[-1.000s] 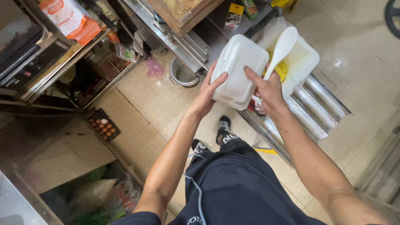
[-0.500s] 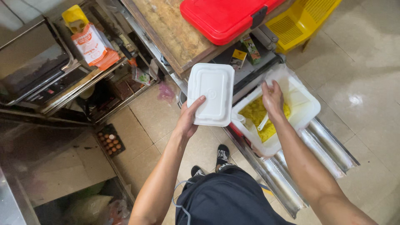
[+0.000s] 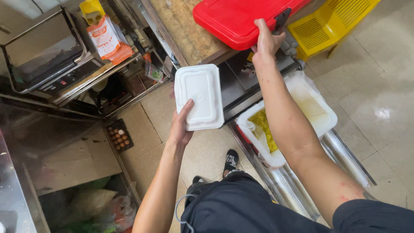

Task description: The person scoops yellow rice into a foam container, adds toppings including meat, cucumber slices, and pickled vegetables using tongs and a spoon, and applies sauces from a squeeze bottle.

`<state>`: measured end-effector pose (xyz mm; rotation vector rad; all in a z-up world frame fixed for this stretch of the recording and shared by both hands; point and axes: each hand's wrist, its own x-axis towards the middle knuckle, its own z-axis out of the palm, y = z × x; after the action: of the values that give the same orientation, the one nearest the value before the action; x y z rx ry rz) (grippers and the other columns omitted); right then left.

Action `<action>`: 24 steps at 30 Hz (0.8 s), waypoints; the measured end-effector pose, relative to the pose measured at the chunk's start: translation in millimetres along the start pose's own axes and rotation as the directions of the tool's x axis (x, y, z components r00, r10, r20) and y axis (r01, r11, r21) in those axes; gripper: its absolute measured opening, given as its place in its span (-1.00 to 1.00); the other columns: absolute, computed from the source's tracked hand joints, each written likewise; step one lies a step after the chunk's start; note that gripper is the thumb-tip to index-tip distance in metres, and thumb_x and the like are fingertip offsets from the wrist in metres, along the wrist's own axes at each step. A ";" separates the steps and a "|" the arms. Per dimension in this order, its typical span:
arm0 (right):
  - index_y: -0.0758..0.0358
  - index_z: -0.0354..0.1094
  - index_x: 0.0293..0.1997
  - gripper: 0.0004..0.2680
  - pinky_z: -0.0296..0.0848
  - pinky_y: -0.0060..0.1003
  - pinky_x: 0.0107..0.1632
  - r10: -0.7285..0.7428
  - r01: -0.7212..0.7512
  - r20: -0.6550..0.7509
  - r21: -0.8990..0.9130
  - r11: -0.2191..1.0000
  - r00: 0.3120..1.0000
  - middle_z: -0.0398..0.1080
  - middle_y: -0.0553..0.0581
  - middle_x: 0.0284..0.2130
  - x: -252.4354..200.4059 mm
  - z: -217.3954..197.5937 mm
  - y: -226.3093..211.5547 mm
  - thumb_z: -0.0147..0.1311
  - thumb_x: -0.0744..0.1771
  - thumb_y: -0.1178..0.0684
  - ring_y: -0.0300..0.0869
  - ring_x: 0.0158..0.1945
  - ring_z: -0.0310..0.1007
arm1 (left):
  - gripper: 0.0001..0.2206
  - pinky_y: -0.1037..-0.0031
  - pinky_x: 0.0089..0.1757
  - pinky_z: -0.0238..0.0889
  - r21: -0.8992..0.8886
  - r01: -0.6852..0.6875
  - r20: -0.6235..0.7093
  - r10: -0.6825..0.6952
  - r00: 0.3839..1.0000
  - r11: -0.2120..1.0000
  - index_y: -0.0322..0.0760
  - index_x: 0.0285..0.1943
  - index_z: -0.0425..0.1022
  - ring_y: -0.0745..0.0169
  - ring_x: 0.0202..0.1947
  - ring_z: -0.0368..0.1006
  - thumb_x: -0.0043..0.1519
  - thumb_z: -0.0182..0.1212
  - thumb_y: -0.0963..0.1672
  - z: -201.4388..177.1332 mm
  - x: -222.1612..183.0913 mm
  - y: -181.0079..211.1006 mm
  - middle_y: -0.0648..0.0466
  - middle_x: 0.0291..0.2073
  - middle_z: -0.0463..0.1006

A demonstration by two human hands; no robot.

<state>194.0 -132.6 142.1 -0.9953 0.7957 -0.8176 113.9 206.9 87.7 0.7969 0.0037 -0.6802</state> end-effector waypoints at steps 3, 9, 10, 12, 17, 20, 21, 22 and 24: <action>0.03 -0.30 0.47 -0.21 0.43 -0.22 -0.40 -0.052 0.056 0.037 -0.095 0.994 0.998 0.46 0.17 -0.09 -11.3 -14.4 -14.1 0.34 0.17 -0.04 -0.15 -0.31 0.42 | -0.36 0.14 0.17 0.34 -0.038 0.031 0.034 -0.030 0.999 0.999 -0.43 0.45 0.18 -0.01 0.20 0.46 0.23 0.25 -0.04 -6.4 -0.3 -5.3 -0.17 0.23 0.46; 0.26 0.29 0.11 -0.57 0.17 -0.33 -0.53 0.164 -0.151 0.122 -0.112 0.982 0.979 0.35 0.07 -0.43 -7.6 -24.3 5.5 0.33 0.23 -0.12 -0.24 -0.58 0.24 | -0.37 0.15 0.23 0.24 -0.095 0.093 0.086 -0.085 0.993 0.991 -0.36 0.47 0.18 0.02 0.26 0.40 0.24 0.24 -0.03 -14.7 -8.1 -10.4 -0.11 0.27 0.44; 0.32 0.40 0.01 -0.62 0.13 -0.34 -0.53 0.213 -0.196 0.142 -0.123 0.973 0.967 0.32 0.05 -0.44 -5.9 -22.0 13.1 0.32 0.25 -0.14 -0.26 -0.57 0.20 | -0.38 0.14 0.23 0.24 -0.092 0.088 0.101 -0.079 0.992 0.992 -0.35 0.46 0.18 0.02 0.26 0.40 0.24 0.24 -0.04 -17.8 -13.5 -8.7 -0.11 0.26 0.44; 0.25 0.48 0.02 -0.63 0.19 -0.38 -0.49 0.162 -0.152 0.130 -0.083 0.985 0.978 0.49 0.07 -0.29 -5.0 -7.3 22.5 0.33 0.24 -0.17 -0.27 -0.48 0.36 | -0.38 0.15 0.23 0.25 -0.099 0.095 0.101 -0.085 0.991 0.991 -0.35 0.46 0.18 0.02 0.26 0.40 0.24 0.24 -0.04 -23.6 -24.0 -5.5 -0.11 0.27 0.45; 0.24 0.37 0.09 -0.59 0.48 -0.11 -0.24 0.142 -0.117 0.168 -0.154 0.981 0.975 0.52 0.17 -0.01 -23.8 19.4 21.3 0.35 0.19 -0.03 -0.11 -0.11 0.58 | -0.37 0.16 0.23 0.25 -0.098 0.046 0.115 -0.034 0.993 0.994 -0.35 0.48 0.17 0.01 0.26 0.40 0.24 0.24 -0.04 -36.4 -44.3 8.0 -0.10 0.27 0.44; 0.42 0.36 0.13 -0.59 0.62 -0.05 0.01 0.027 -0.062 0.242 0.142 0.988 0.970 0.52 0.33 0.05 -31.3 8.5 22.8 0.32 0.22 0.08 0.06 0.04 0.63 | -0.37 0.15 0.22 0.26 -0.083 0.045 0.086 -0.038 0.996 0.996 -0.36 0.47 0.16 0.01 0.26 0.40 0.24 0.23 -0.04 -44.3 -54.0 13.0 -0.12 0.27 0.44; 0.42 0.36 0.15 -0.59 0.61 -0.08 0.06 -0.022 -0.012 0.223 0.148 0.989 0.975 0.52 0.30 0.06 -39.4 -2.5 24.1 0.31 0.23 0.07 0.03 0.06 0.61 | -0.37 0.15 0.22 0.27 -0.085 0.050 0.083 -0.043 0.996 0.995 -0.38 0.47 0.16 0.00 0.26 0.41 0.24 0.23 -0.04 -47.8 -54.9 15.5 -0.13 0.28 0.43; 0.43 0.36 0.18 -0.59 0.59 -0.10 0.11 -0.073 0.043 0.199 0.153 0.987 0.977 0.52 0.28 0.06 -49.4 -16.2 21.7 0.31 0.25 0.07 0.01 0.07 0.59 | -0.37 0.14 0.22 0.27 -0.086 0.058 0.083 -0.050 0.995 0.995 -0.41 0.47 0.17 -0.01 0.26 0.41 0.24 0.23 -0.04 -49.8 -55.2 17.9 -0.15 0.28 0.43; 0.40 0.31 0.24 -0.56 0.57 -0.08 0.12 -0.143 0.119 0.137 0.168 0.978 0.980 0.47 0.23 0.10 -79.1 -59.8 17.2 0.30 0.26 0.02 -0.02 0.10 0.55 | -0.36 0.14 0.22 0.27 -0.055 0.055 0.092 -0.049 0.995 0.997 -0.41 0.47 0.16 -0.01 0.26 0.41 0.24 0.24 -0.04 -52.9 -55.6 19.6 -0.15 0.28 0.43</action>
<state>109.6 -81.9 121.4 -0.9611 0.5319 -0.8952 93.9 282.8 76.9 0.7122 -0.0383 -0.7620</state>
